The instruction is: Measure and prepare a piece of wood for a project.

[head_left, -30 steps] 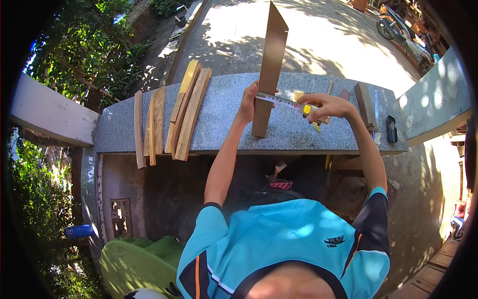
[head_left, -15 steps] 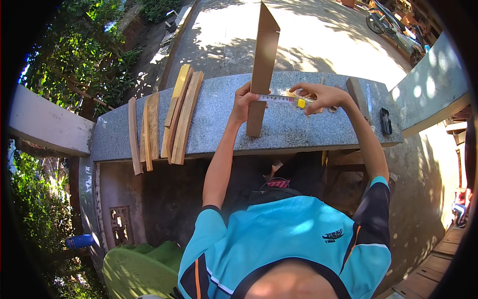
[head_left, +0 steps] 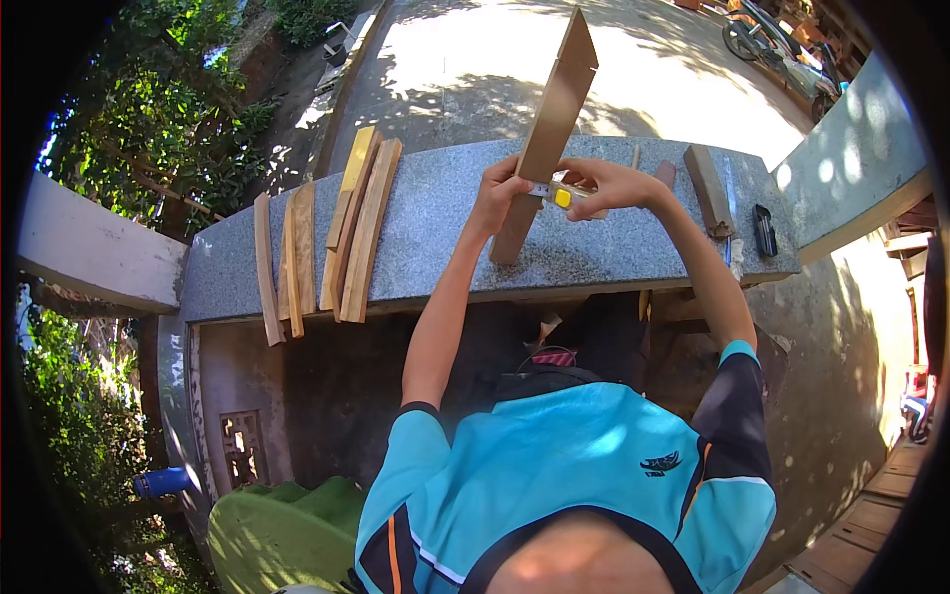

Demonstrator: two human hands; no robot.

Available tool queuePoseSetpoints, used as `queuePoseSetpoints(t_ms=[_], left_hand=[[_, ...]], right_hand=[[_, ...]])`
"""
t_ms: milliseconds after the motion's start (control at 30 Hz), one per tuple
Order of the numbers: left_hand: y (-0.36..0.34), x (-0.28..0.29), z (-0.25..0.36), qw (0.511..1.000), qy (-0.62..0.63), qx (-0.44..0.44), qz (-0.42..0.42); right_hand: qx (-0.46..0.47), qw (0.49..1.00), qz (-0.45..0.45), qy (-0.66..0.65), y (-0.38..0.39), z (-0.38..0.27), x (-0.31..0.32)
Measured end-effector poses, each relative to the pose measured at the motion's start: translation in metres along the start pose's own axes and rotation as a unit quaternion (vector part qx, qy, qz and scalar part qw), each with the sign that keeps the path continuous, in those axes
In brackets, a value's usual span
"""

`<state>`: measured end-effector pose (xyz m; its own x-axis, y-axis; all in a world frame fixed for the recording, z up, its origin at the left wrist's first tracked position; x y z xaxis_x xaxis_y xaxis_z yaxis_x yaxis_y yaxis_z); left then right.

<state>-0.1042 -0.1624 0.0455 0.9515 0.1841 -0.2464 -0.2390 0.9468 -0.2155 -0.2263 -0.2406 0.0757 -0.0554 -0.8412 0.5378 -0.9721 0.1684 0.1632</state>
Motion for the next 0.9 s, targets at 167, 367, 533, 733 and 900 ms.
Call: queuePoseSetpoints(t_ms=[167,367,533,733,900], left_hand=[[-0.008,-0.003,-0.001,1.0,0.009,0.002,0.002],[-0.004,0.011,-0.006,1.0,0.018,-0.001,0.004],[0.003,-0.004,-0.004,0.999,0.015,0.022,-0.043],[0.007,-0.009,-0.006,1.0,0.01,0.021,-0.018],[0.004,-0.01,-0.009,0.999,0.002,0.04,0.031]], right_hand=[[0.009,1.0,0.03,-0.001,0.007,-0.002,0.004],[-0.054,0.993,-0.002,0.106,0.032,0.003,0.003],[-0.119,0.991,-0.018,0.065,0.053,0.001,0.004],[-0.085,0.995,0.004,0.047,0.057,-0.005,0.011],[-0.129,0.991,0.001,-0.031,0.054,-0.006,0.01]])
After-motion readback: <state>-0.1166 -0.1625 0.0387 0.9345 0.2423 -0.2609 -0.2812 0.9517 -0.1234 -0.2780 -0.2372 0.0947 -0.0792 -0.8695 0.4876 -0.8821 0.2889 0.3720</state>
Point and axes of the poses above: each hand's wrist, its own y-axis away from the middle knuckle, its own x-axis out of the back of the hand, z = x × y, the point moved 6 cm from there along -y, towards the middle knuckle, and after that the axes turned 3 degrees about z, right-handed, at the moved point
